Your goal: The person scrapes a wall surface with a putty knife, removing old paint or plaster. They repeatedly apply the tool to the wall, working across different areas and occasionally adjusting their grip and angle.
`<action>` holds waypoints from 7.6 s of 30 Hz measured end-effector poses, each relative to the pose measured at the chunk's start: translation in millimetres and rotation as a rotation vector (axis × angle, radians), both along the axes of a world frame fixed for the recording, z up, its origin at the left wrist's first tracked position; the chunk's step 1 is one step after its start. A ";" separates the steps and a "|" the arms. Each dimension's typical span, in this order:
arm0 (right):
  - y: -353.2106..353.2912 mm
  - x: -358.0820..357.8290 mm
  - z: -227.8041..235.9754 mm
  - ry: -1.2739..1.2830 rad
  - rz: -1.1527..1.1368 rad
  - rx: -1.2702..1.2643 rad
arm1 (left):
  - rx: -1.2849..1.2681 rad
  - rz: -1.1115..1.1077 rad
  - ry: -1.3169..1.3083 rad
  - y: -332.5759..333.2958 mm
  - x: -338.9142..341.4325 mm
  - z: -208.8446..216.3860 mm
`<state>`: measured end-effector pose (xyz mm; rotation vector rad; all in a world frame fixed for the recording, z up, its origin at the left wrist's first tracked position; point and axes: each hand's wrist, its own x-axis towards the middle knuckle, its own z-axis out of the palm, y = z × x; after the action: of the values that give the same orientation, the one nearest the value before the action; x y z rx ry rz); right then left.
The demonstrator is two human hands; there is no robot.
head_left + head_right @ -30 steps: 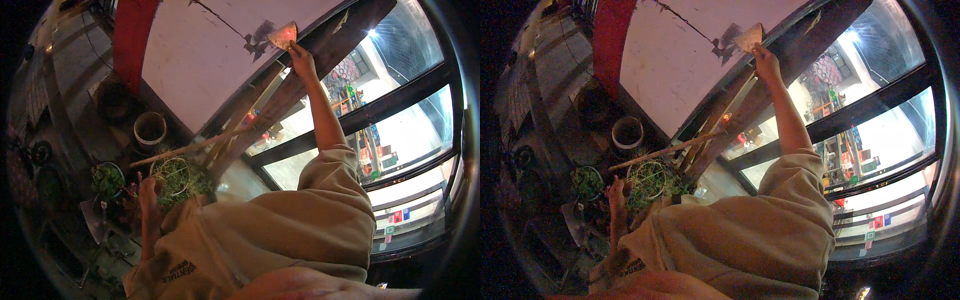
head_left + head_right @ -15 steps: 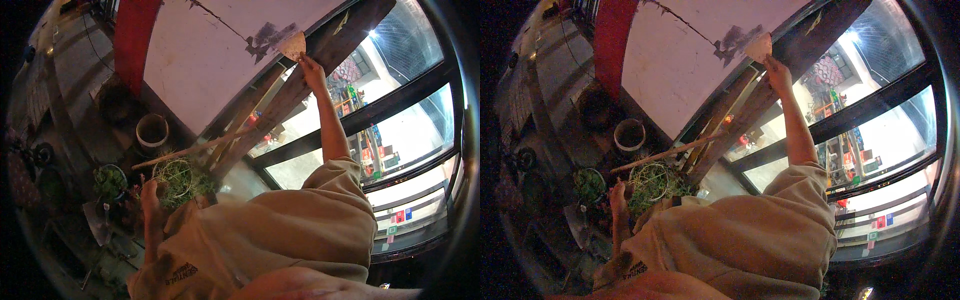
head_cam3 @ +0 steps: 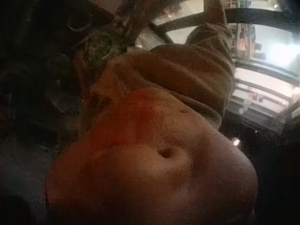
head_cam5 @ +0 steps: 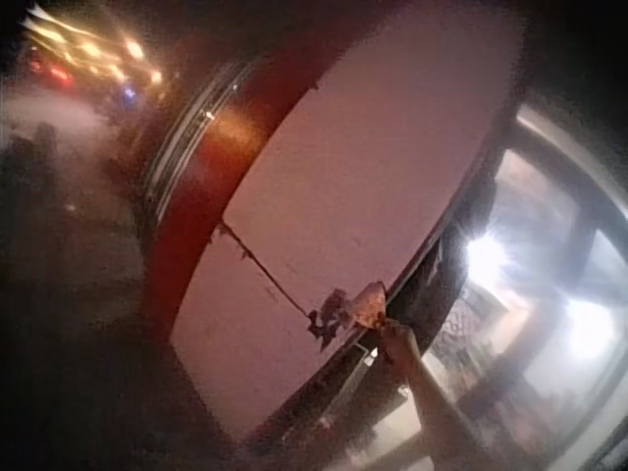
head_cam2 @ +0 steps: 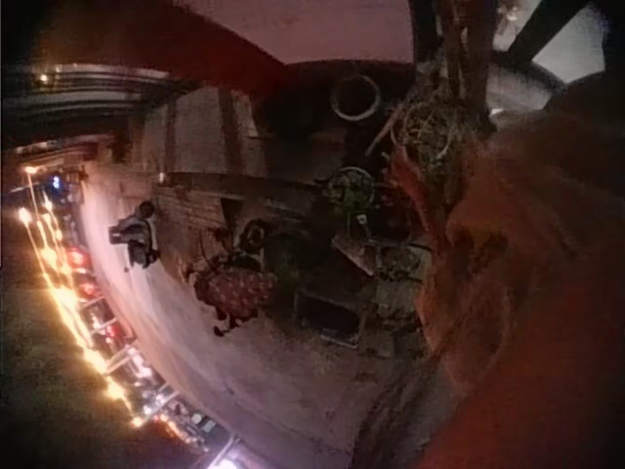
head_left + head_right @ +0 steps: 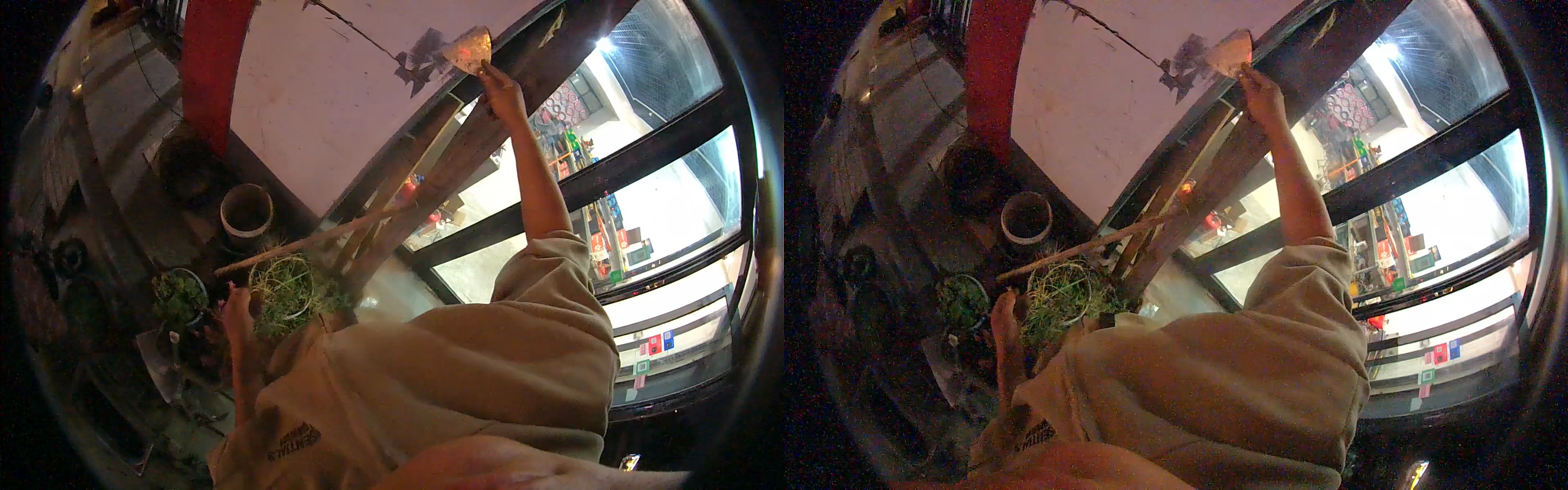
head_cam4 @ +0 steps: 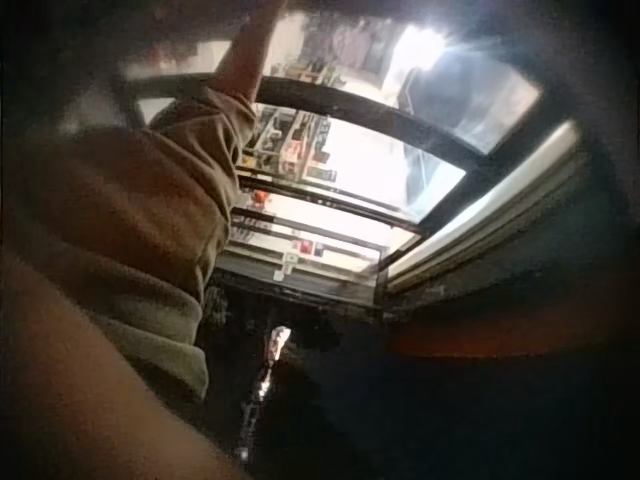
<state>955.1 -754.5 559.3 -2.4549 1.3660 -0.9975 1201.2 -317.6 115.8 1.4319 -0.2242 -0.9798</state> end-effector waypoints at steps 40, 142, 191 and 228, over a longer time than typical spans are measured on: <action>-13.4 43.1 114.0 0.795 -0.051 -0.019 | 0.087 0.054 -0.057 -10.9 -27.8 54.4; -9.3 14.8 -228.8 0.207 0.189 -0.124 | 0.076 0.221 0.228 38.6 -50.9 64.0; -37.2 71.9 -247.7 0.240 0.151 -0.123 | 0.214 0.363 0.061 45.3 -40.2 54.9; -59.3 51.5 -236.5 0.151 0.080 -0.006 | 0.096 0.334 0.141 30.7 -13.0 62.2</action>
<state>1006.6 -813.8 322.8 -2.6139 1.2960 -0.8141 1188.2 -286.9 178.1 1.4245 0.1645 -0.8184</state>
